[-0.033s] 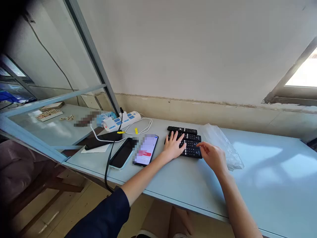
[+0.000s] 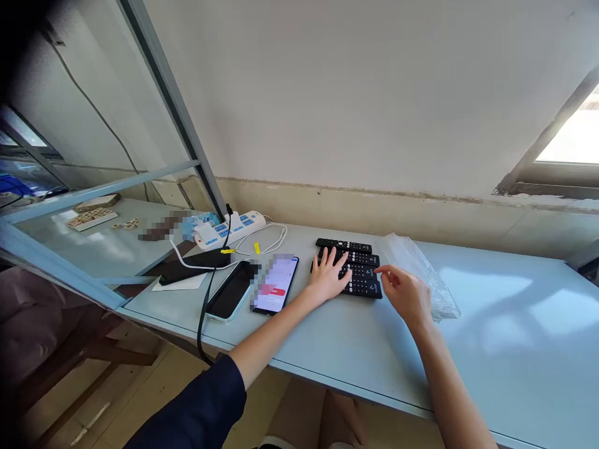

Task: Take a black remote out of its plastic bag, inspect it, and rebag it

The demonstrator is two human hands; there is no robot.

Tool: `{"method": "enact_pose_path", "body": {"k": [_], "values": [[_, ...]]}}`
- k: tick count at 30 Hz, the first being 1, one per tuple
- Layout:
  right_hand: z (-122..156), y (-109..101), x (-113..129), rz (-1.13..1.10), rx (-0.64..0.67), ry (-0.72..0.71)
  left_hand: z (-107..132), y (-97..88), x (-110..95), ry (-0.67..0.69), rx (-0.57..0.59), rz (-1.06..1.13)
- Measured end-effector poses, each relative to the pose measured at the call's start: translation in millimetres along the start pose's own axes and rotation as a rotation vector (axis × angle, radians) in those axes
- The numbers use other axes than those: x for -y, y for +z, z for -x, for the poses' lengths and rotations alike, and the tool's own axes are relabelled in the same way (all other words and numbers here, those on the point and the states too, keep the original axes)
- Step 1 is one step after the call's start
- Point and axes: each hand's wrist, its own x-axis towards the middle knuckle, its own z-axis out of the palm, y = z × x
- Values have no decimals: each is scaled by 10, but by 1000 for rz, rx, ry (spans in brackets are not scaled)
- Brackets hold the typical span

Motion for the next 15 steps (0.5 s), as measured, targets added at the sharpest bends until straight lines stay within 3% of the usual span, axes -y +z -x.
{"method": "enact_pose_path", "body": {"k": [3, 5, 10, 15], "values": [[-80, -106, -17, 126, -151, 225, -31, -8, -19, -5, 13, -4], [-165, -144, -101, 209, -111, 287, -63, -19, -34, -1, 19, -6], [-436, 10, -466, 383, 184, 189, -140, -34, -70, 18, 44, 0], [-595, 227, -714, 308, 134, 43, -86, -1, -81, 5, -33, 14]]}}
